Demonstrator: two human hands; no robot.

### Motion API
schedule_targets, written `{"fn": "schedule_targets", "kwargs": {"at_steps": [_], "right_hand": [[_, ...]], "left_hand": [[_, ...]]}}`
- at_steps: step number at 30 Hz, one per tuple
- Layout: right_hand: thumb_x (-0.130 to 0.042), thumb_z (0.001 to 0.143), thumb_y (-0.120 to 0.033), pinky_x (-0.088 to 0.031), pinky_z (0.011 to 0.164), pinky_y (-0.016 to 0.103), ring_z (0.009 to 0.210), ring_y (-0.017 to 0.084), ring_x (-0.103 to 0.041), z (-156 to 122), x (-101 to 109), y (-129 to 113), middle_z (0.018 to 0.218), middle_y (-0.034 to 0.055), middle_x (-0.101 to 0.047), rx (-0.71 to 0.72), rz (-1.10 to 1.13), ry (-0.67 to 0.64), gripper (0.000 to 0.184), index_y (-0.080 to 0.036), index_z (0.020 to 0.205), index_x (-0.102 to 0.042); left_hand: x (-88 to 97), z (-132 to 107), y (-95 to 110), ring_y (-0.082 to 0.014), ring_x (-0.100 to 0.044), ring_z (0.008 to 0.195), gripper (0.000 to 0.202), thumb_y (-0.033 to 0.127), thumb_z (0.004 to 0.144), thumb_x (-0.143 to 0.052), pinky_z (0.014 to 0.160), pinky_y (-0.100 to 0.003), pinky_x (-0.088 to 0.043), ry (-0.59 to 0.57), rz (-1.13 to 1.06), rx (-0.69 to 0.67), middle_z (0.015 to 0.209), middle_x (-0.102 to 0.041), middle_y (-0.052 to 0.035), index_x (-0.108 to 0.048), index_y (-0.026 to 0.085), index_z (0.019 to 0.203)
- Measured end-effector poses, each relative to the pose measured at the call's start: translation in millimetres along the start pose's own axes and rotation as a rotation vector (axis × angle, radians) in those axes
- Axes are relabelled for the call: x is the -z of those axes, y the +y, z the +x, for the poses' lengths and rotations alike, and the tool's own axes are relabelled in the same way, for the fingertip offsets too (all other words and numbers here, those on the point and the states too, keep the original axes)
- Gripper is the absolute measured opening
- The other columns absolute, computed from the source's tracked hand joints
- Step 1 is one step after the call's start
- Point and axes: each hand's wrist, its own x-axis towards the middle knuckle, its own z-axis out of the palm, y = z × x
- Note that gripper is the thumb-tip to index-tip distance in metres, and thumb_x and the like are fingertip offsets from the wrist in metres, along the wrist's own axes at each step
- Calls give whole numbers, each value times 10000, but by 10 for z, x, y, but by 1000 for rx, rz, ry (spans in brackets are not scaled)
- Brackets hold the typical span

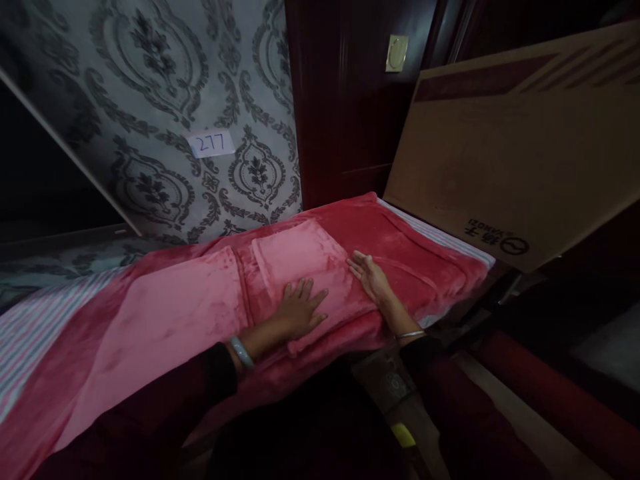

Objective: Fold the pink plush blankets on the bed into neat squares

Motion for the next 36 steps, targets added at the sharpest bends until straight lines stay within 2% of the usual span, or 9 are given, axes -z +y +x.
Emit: {"fn": "schedule_targets", "kwargs": {"at_steps": [3, 6, 12, 15, 19, 22, 28, 32, 36], "right_hand": [[-532, 985, -533, -445, 1174, 506, 1321, 260, -612, 56, -10, -77, 1373, 100, -665, -45, -20, -5, 342, -262, 1052, -728], [-521, 1001, -494, -429, 1183, 494, 1323, 241, -608, 236, -157, -195, 1363, 87, -679, -62, -55, -2, 309, -268, 1047, -727], [-488, 1018, -466, -428, 1183, 462, 1361, 206, -577, 713, -752, -193, 1406, 49, -662, -2, 17, -54, 295, -278, 1099, -701], [-492, 1001, -468, -409, 1197, 471, 1359, 198, -579, 780, -843, 22, 1375, 56, -682, -11, 40, -17, 291, -274, 1095, -688], [-552, 953, -455, -436, 1178, 462, 1336, 208, -601, 739, -695, 321, 1338, 99, -691, 3, 52, 1, 272, -248, 1073, -682], [-549, 952, -435, -460, 1161, 432, 1275, 187, -642, 723, -598, 436, 1317, 87, -700, 33, 76, 16, 251, -253, 1077, -670], [-573, 933, -497, -464, 1157, 442, 1273, 205, -645, 760, -580, 486, 1338, 112, -678, 95, 29, 11, 314, -251, 1108, -659], [-562, 939, -519, -454, 1166, 468, 1309, 205, -623, 761, -583, 489, 1353, 101, -670, 27, 3, 22, 355, -263, 1171, -642], [-530, 967, -466, -435, 1184, 473, 1324, 199, -613, 780, -599, 417, 1372, 99, -666, -49, -10, 32, 315, -258, 1171, -651]], "left_hand": [[30, -175, -194, -377, -91, 1605, 682, 546, 1026, -411, 1262, -629, -116, -25, -1, -13, 1734, -146, -168, -303, 271, 1640], [138, -163, -319, -350, -165, 1599, 680, 514, 1026, -417, 1270, -597, -147, -12, -33, -27, 1710, -231, -194, -327, 208, 1628], [404, 472, -133, -322, -187, 1598, 658, 441, 1036, -387, 1270, -595, -186, 154, -88, 3, 1709, -232, -201, -306, 146, 1619], [300, 775, -7, -309, -179, 1601, 649, 406, 1041, -354, 1273, -611, -158, 166, -78, -1, 1714, -224, -190, -284, 128, 1624], [5, 910, 34, -308, -138, 1609, 633, 408, 1061, -247, 1264, -666, -105, 221, -55, 25, 1720, -229, -153, -270, 138, 1633], [-94, 871, -1, -336, -119, 1609, 673, 487, 1060, -241, 1261, -670, -93, 257, -34, 53, 1721, -219, -166, -264, 149, 1642], [42, 626, -193, -453, -87, 1590, 832, 674, 996, -330, 1226, -708, -112, 186, -23, 236, 1721, -139, -227, -263, 163, 1650], [85, 350, -349, -472, -112, 1580, 855, 656, 995, -358, 1241, -666, -114, 142, 22, 366, 1705, -169, -261, -255, 113, 1647], [134, 126, -493, -446, -197, 1571, 835, 596, 991, -430, 1254, -618, -153, 107, 67, 329, 1660, -281, -298, -318, 44, 1607]]}}
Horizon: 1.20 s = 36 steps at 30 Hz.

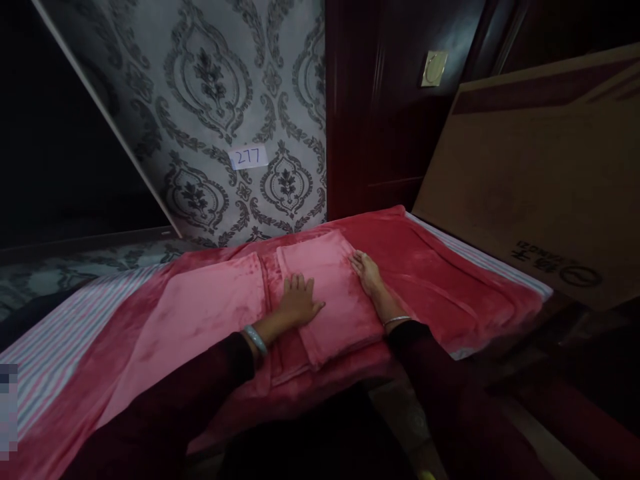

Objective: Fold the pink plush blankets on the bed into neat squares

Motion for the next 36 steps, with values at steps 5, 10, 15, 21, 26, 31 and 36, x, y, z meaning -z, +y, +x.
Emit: {"fn": "schedule_targets", "kwargs": {"at_steps": [5, 10, 15, 21, 26, 31, 36], "right_hand": [[-499, 984, -500, -446, 1169, 507, 1371, 230, -574, 185, -168, -289, 1373, 92, -671, -58, -9, -23, 332, -280, 1156, -678], [-513, 976, -489, -424, 1185, 496, 1411, 222, -537, 343, -486, -317, 1482, 72, -609, -1, -15, -40, 345, -304, 1220, -671], [-503, 978, -452, -424, 1188, 476, 1349, 197, -596, 273, -448, 41, 1487, 88, -598, 9, 12, -14, 315, -285, 1199, -653], [-562, 930, -474, -441, 1175, 466, 1288, 200, -639, 321, -267, 222, 1425, 87, -642, 79, 63, -60, 294, -284, 1137, -650], [-567, 917, -515, -470, 1154, 476, 1247, 219, -665, 360, -232, 279, 1407, 98, -651, 125, -23, -76, 332, -285, 1137, -661], [-464, 940, -577, -540, 1067, 506, 1204, 261, -687, 457, -330, 167, 1349, 140, -688, 202, -404, -79, 485, -239, 1216, -676], [-464, 954, -456, -398, 1197, 505, 1402, 266, -536, 753, -679, -146, 1430, 104, -653, 260, -743, -149, 511, -209, 1354, -663]], "left_hand": [[227, 171, -179, -375, -333, 1536, 676, 473, 1002, -440, 1257, -574, -214, 18, -48, -84, 1614, -401, -265, -423, 61, 1538], [313, 589, -119, -330, -158, 1603, 729, 491, 1020, -395, 1274, -545, -176, 0, -119, -54, 1716, -187, -216, -258, 118, 1631], [-4, 728, -19, -432, -150, 1585, 711, 564, 1023, -346, 1235, -671, -151, 58, -104, -25, 1722, -202, -176, -299, 213, 1639], [-80, 782, -281, -447, -142, 1584, 843, 717, 973, -325, 1235, -662, -156, 38, -119, 95, 1711, -201, -223, -292, 209, 1645], [71, 828, -532, -392, -121, 1601, 841, 677, 990, -307, 1225, -680, -167, -16, -134, 204, 1708, -175, -258, -271, 144, 1640], [167, 898, -552, -384, -239, 1572, 791, 612, 1002, -360, 1251, -629, -151, 27, -100, 190, 1654, -327, -265, -343, 91, 1597], [202, 1110, -582, -341, -217, 1588, 714, 524, 1019, -372, 1273, -607, -112, 62, -139, 75, 1697, -271, -204, -316, 135, 1615]]}}
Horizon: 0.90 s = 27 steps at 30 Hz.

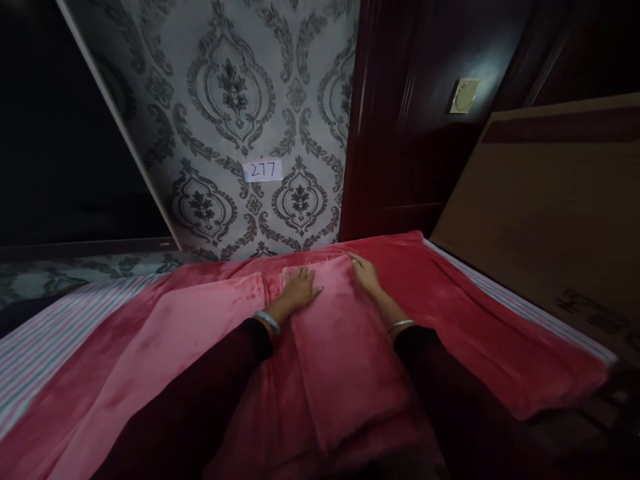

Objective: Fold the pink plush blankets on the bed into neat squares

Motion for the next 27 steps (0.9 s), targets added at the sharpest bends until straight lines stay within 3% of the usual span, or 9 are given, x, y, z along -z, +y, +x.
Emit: {"fn": "schedule_targets", "kwargs": {"at_steps": [5, 9, 11, 15, 21, 27], "right_hand": [[-504, 968, -329, -89, 1305, 468, 1573, 254, -268, 143, -144, -69, 1633, 115, -429, 9, -329, -132, 563, -150, 1500, -547], [-350, 1052, -428, -126, 1288, 515, 1605, 251, -150, 46, -203, 87, 1722, 104, -226, 12, -898, -323, 634, -159, 1626, -336], [-267, 1070, -461, -171, 1278, 510, 1609, 249, -130, 21, -203, 127, 1737, 101, -169, 21, -1051, -366, 654, -157, 1650, -267], [-226, 1074, -467, -196, 1273, 504, 1604, 255, -152, 31, -193, 114, 1736, 110, -177, 11, -1085, -385, 661, -146, 1651, -261], [-229, 1071, -473, -184, 1279, 498, 1605, 256, -145, 46, -185, 101, 1736, 102, -182, -2, -1070, -380, 668, -147, 1653, -257], [-212, 1068, -515, -197, 1275, 477, 1599, 251, -172, 59, -179, 133, 1728, 107, -221, 6, -1071, -375, 676, -170, 1644, -294]], "left_hand": [[-77, 254, -31, -342, -173, 1600, 715, 558, 1018, -348, 1273, -615, -111, -22, -17, -30, 1723, -219, -145, -298, 200, 1634], [-214, 350, -95, -371, -174, 1595, 809, 669, 991, -307, 1269, -623, -112, -28, -12, 84, 1709, -259, -164, -292, 182, 1638], [-262, 360, -127, -379, -179, 1592, 860, 697, 980, -287, 1265, -619, -136, -14, -15, 147, 1699, -271, -194, -284, 142, 1636], [-289, 357, -158, -366, -190, 1591, 882, 683, 988, -249, 1259, -610, -172, -10, -11, 236, 1687, -278, -229, -291, 68, 1619], [-283, 346, -126, -350, -229, 1582, 862, 671, 996, -247, 1265, -582, -186, 30, 12, 252, 1679, -299, -230, -314, 66, 1607], [-229, 327, -113, -345, -203, 1590, 843, 623, 1008, -249, 1274, -565, -175, -17, -18, 262, 1697, -257, -222, -280, 36, 1613]]}}
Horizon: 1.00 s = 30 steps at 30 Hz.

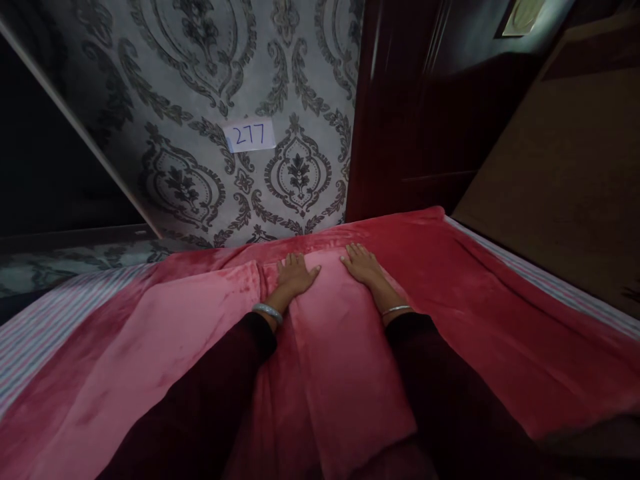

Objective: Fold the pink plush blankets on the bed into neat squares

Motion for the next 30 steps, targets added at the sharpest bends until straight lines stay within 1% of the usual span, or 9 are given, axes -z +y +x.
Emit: {"fn": "schedule_targets", "kwargs": {"at_steps": [4, 9, 12, 17, 25, 28, 30], "right_hand": [[-210, 1067, -490, -198, 1276, 482, 1603, 248, -160, -18, 16, -16, 1733, 103, -198, -4, -17, -13, 673, -160, 1650, -274], [-201, 1066, -479, -202, 1277, 486, 1607, 245, -143, -46, 52, -40, 1738, 96, -178, -15, -32, -26, 676, -148, 1653, -257], [-200, 1069, -486, -206, 1274, 484, 1609, 240, -129, -50, 59, -44, 1740, 89, -174, -19, -32, -35, 674, -157, 1655, -252], [-194, 1072, -500, -192, 1275, 482, 1605, 241, -145, -25, 12, -13, 1739, 98, -175, -16, -35, -23, 677, -161, 1655, -251], [-197, 1062, -527, -193, 1270, 509, 1599, 257, -173, 50, -106, 94, 1734, 115, -185, 7, -37, 8, 696, -163, 1651, -269], [-197, 1065, -533, -192, 1271, 507, 1599, 251, -174, 47, -106, 94, 1733, 107, -194, 12, -41, 11, 688, -181, 1651, -272], [-208, 1068, -521, -194, 1273, 500, 1601, 247, -170, 36, -71, 64, 1734, 103, -192, 12, -46, 4, 677, -185, 1652, -271]], "left_hand": [[-11, 6, -12, -324, -177, 1600, 789, 569, 1022, -228, 1282, -545, -167, -6, -15, 20, 1710, -228, -199, -266, 62, 1626], [-59, 12, -11, -339, -194, 1594, 809, 582, 1015, -235, 1280, -549, -175, 41, 1, 10, 1701, -248, -210, -279, 48, 1621], [-75, 15, -10, -345, -186, 1595, 814, 588, 1012, -240, 1280, -551, -173, 45, -2, 16, 1703, -238, -212, -277, 53, 1624], [-73, 18, -20, -341, -181, 1597, 816, 600, 1011, -230, 1280, -553, -161, 29, -22, 7, 1704, -237, -211, -283, 61, 1622], [-101, 16, -43, -355, -177, 1596, 834, 613, 1000, -244, 1281, -558, -142, 48, -73, -1, 1699, -251, -217, -284, 58, 1622], [-111, 7, -40, -352, -174, 1597, 837, 619, 1000, -249, 1280, -553, -142, 49, -84, -2, 1702, -247, -211, -272, 65, 1627], [-97, -1, -34, -349, -166, 1599, 828, 603, 1001, -260, 1280, -557, -134, 36, -95, -1, 1702, -240, -216, -273, 58, 1625]]}}
